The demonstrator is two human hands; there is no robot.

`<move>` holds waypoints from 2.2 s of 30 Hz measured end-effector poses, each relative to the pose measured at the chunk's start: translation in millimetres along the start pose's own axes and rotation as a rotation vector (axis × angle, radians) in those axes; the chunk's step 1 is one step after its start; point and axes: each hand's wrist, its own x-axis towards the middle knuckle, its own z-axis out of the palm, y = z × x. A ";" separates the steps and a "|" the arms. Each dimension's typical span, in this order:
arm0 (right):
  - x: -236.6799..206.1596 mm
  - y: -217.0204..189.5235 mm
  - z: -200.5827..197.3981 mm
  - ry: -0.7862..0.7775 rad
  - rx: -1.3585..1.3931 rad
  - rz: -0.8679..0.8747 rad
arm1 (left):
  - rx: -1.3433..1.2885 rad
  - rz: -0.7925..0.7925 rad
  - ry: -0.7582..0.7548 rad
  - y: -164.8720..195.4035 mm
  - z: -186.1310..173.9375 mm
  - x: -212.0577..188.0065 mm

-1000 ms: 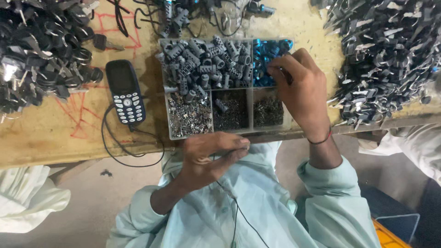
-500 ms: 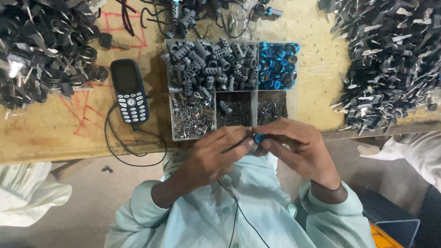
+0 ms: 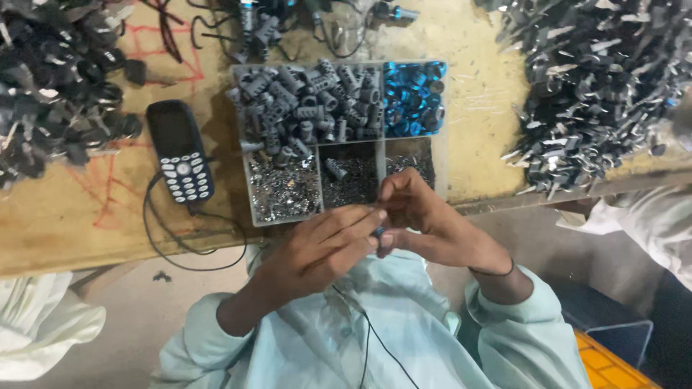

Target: The person sits at a workbench assembling small lock components. They pick small metal pins and springs from a compartment tray, fit them into lock bodies by hand, and place the assembled locks on the table among piles of finished parts.

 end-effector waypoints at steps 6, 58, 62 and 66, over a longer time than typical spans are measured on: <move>-5.0 1.2 26.2 -0.048 0.527 0.037 | -0.281 -0.328 0.065 19.0 14.6 0.2; 1.5 -24.8 -11.8 0.830 -1.236 -0.150 | 0.693 -0.665 -0.060 4.6 -22.7 -20.0; 34.0 -27.2 18.3 0.282 -1.414 -0.131 | 0.652 -0.629 -0.065 5.8 -18.3 -13.4; 54.4 -25.5 25.9 0.191 -1.642 -0.266 | 0.573 -0.620 0.036 6.2 -22.1 -19.9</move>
